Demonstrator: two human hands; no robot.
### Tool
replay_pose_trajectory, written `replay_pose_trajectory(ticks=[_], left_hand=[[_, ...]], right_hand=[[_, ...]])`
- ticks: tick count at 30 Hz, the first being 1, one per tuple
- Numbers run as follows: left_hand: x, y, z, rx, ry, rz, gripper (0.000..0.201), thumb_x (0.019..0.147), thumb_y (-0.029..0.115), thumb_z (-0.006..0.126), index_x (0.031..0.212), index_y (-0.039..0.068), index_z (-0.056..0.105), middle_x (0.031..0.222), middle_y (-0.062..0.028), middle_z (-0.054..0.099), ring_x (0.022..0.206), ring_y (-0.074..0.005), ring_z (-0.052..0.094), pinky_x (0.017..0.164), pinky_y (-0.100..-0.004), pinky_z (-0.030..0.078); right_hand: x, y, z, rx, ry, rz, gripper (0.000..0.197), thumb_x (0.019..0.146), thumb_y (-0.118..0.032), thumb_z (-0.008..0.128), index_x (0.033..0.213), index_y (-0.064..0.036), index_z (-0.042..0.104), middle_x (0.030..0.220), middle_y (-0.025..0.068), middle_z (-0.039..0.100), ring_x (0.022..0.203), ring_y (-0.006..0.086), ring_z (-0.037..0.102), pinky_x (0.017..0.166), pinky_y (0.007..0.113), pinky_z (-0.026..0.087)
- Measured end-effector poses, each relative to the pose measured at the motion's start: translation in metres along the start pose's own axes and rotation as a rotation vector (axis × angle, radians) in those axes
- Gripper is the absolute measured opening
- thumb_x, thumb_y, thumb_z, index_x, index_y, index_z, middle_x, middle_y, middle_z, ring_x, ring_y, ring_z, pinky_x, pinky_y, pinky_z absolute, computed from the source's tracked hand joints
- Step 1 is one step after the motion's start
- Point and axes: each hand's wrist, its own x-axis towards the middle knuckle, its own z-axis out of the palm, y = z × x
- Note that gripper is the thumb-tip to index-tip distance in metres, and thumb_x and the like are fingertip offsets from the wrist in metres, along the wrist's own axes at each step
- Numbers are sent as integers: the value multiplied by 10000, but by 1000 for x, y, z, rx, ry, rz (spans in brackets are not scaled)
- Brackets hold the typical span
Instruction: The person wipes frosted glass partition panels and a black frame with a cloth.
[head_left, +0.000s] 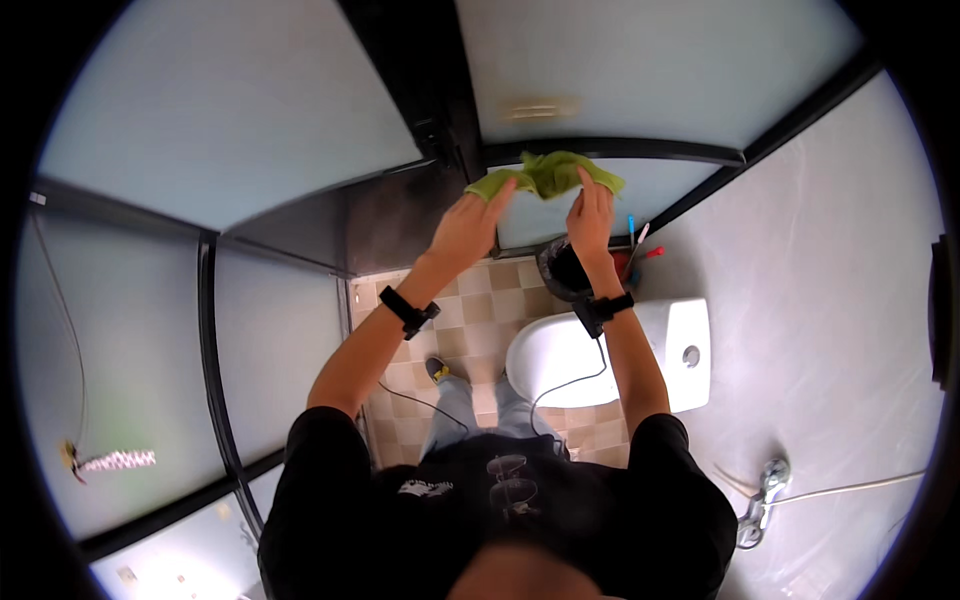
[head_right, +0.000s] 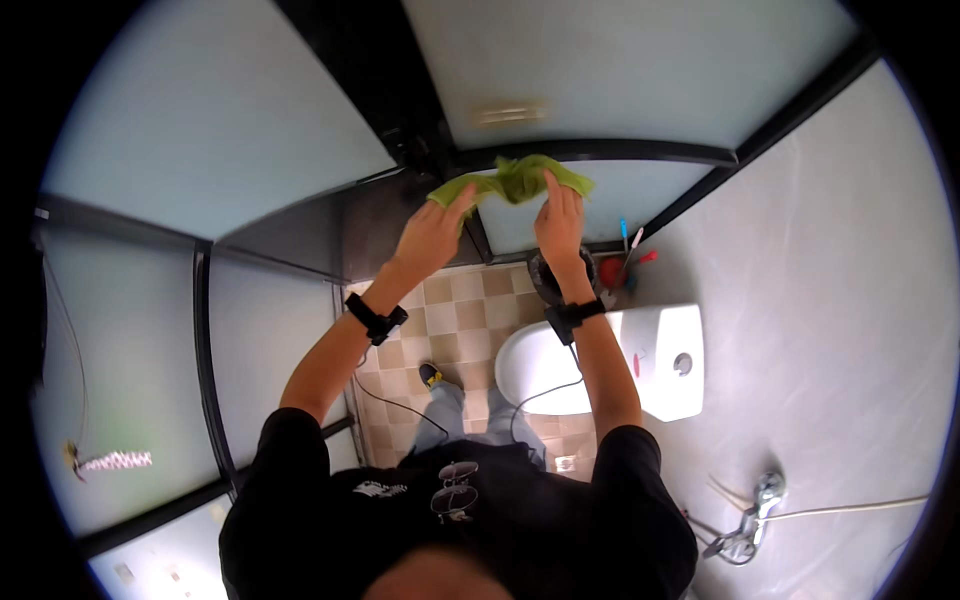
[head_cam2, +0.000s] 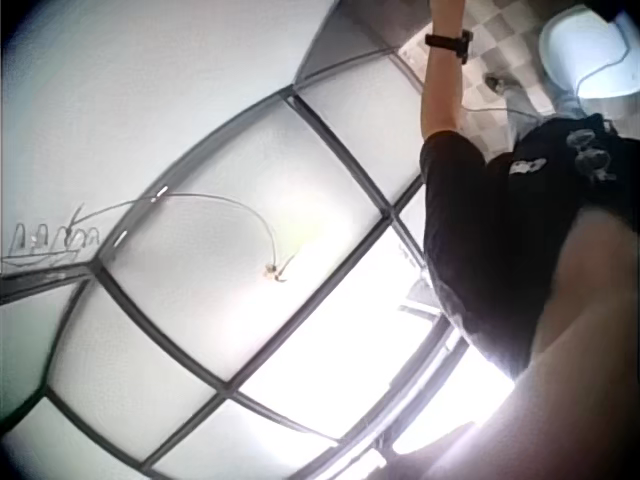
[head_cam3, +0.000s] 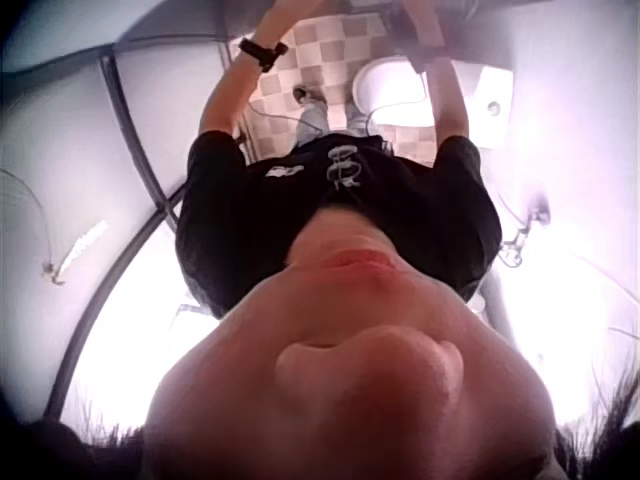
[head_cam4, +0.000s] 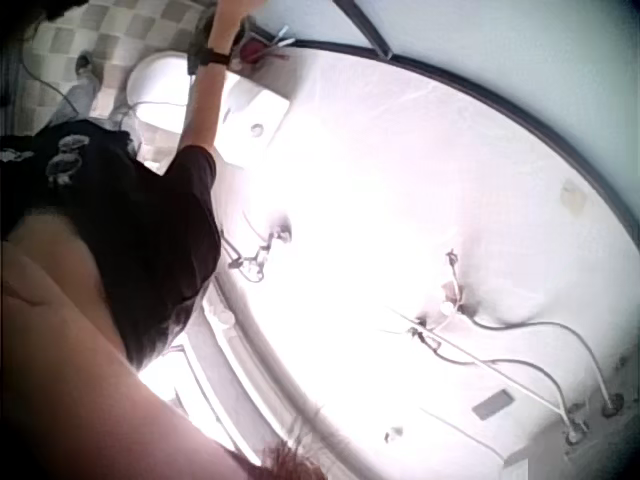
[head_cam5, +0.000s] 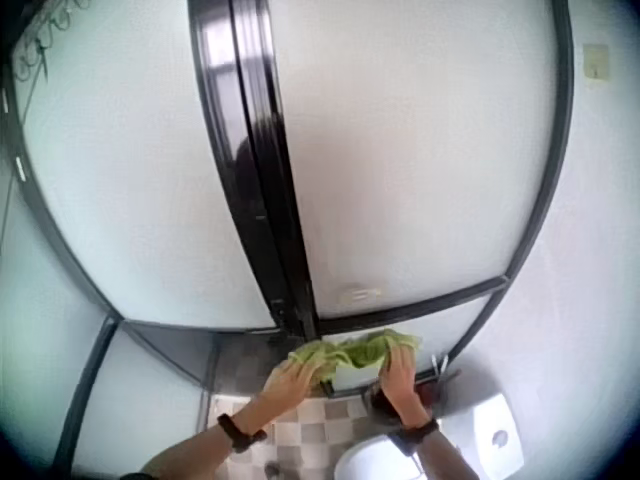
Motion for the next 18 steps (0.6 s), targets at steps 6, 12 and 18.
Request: replay_pose_trajectory(ticks=[6,12,18], left_hand=[[-7,-53,-60,91,75,-276,491,886,76,563,1367,67,465,861,-180,600,756,-352,610,672,-416,535],[10,-114,-37,68,180,-396,305,964,254,489,1182,53,561,866,-209,636,807,-401,631,705,-481,526],[-1,-142,15,148,-296,-603,467,1005,413,374,1050,12,608,842,-240,677,783,-419,657,677,-530,521]], right_hand=[[30,-41,-27,112,35,11,381,755,53,657,1119,-57,623,889,153,547,852,360,551,744,429,467],[21,-87,4,191,-174,53,164,813,-80,673,964,-41,624,901,146,627,832,354,618,703,424,506],[15,-119,8,238,-288,152,157,830,-134,669,956,-48,632,894,133,642,788,350,637,674,429,520]])
